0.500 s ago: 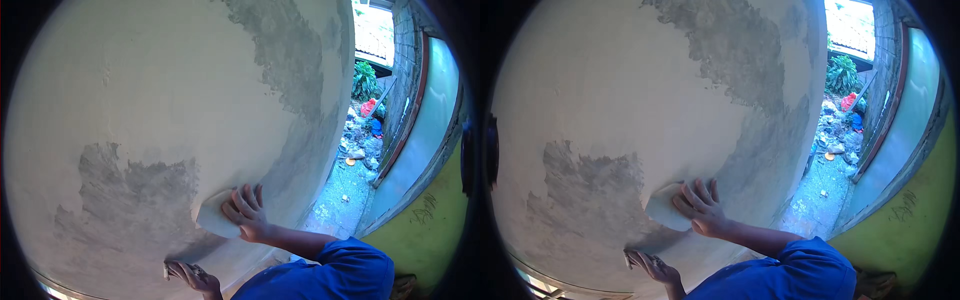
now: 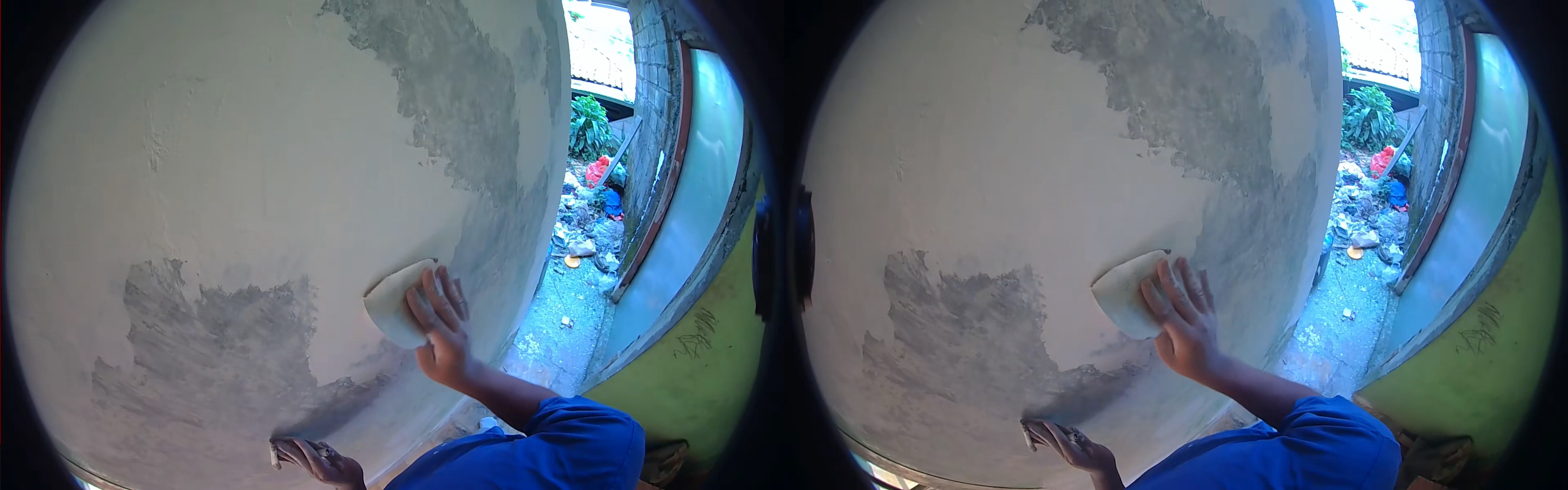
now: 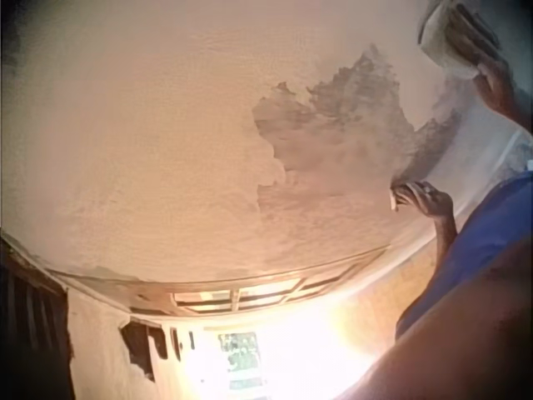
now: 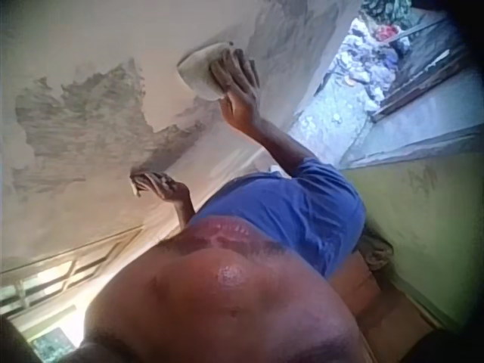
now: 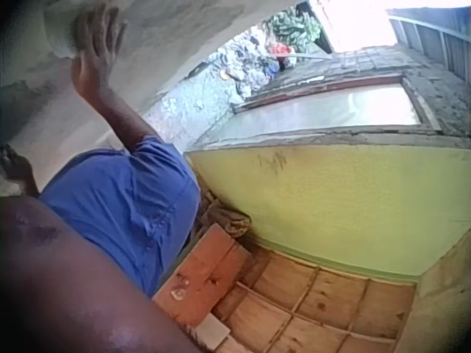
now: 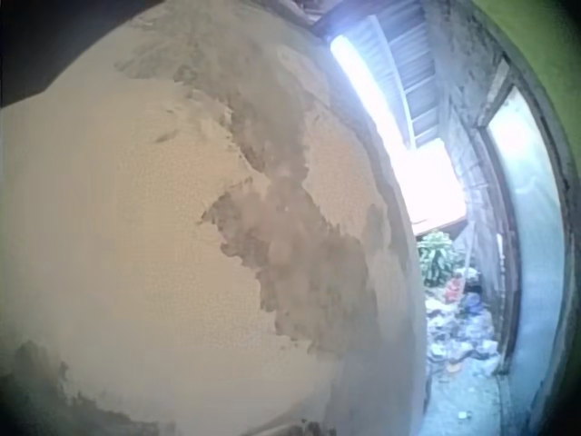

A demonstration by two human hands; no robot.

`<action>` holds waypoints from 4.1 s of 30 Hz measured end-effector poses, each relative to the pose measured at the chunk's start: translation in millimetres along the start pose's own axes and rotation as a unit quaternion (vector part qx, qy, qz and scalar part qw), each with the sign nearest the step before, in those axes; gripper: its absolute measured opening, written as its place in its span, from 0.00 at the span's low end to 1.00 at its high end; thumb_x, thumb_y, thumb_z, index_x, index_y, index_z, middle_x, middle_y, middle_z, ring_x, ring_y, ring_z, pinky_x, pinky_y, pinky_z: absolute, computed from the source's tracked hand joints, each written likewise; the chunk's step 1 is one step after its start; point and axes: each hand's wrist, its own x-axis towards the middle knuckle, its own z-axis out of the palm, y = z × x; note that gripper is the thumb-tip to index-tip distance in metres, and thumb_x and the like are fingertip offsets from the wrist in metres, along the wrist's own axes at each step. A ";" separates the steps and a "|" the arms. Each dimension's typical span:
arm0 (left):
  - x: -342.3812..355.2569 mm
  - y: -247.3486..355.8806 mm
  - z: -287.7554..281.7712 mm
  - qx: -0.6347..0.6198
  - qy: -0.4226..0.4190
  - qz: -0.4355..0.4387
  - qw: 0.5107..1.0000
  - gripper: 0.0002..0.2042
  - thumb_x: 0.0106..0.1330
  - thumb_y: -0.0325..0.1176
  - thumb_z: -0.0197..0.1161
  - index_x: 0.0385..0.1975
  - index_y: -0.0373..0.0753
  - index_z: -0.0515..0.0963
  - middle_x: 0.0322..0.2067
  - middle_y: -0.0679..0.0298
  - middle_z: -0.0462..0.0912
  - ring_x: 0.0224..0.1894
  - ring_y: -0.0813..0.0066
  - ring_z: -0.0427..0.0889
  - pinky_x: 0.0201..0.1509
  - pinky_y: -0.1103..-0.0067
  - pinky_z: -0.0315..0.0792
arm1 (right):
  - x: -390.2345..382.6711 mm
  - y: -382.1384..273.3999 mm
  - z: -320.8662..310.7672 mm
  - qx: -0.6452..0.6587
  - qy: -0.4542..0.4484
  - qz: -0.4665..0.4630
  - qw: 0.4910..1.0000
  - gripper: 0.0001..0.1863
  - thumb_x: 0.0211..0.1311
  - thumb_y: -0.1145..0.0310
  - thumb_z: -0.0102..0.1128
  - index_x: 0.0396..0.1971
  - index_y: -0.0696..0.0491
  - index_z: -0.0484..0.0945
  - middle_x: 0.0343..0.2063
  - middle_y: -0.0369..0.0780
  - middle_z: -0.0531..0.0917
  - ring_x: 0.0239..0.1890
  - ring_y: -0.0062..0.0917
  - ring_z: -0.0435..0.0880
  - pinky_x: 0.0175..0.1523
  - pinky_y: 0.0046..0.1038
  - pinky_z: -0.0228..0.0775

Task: The person sands a wall surface with a sanding sponge, then applies white filler to the wall using a putty knife.

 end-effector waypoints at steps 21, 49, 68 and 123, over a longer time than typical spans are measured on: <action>-6.4 -6.9 -2.4 0.038 -0.025 0.003 0.999 0.25 0.71 0.42 0.39 0.61 0.29 0.59 0.65 0.44 0.50 0.68 0.45 0.44 0.69 0.54 0.36 | 70.1 9.5 -27.4 0.052 0.084 -0.112 0.989 0.14 0.39 0.81 0.60 0.32 0.59 0.76 0.49 0.50 0.74 0.49 0.44 0.75 0.48 0.39 0.69; -4.3 -6.2 1.4 0.043 -0.018 0.014 0.999 0.22 0.71 0.35 0.37 0.61 0.29 0.58 0.65 0.40 0.48 0.68 0.41 0.42 0.68 0.50 0.35 | 84.5 35.8 -9.7 0.050 0.128 0.011 0.990 0.31 0.56 0.67 0.55 0.61 0.55 0.62 0.62 0.57 0.56 0.65 0.53 0.54 0.62 0.57 0.47; -4.3 -5.7 -1.2 0.060 -0.027 0.013 0.998 0.23 0.71 0.37 0.36 0.61 0.27 0.58 0.65 0.40 0.47 0.68 0.41 0.43 0.68 0.51 0.36 | 108.1 27.5 -55.2 0.106 0.028 -0.044 0.993 0.25 0.59 0.78 0.53 0.58 0.52 0.67 0.63 0.54 0.56 0.64 0.48 0.58 0.61 0.41 0.61; -7.0 -9.4 4.5 0.056 -0.003 0.001 0.998 0.25 0.72 0.43 0.39 0.61 0.30 0.59 0.65 0.45 0.50 0.68 0.44 0.44 0.68 0.51 0.35 | -22.5 -7.1 34.4 0.139 -0.102 -0.134 0.976 0.37 0.44 0.74 0.55 0.62 0.49 0.62 0.65 0.49 0.54 0.70 0.45 0.43 0.69 0.52 0.30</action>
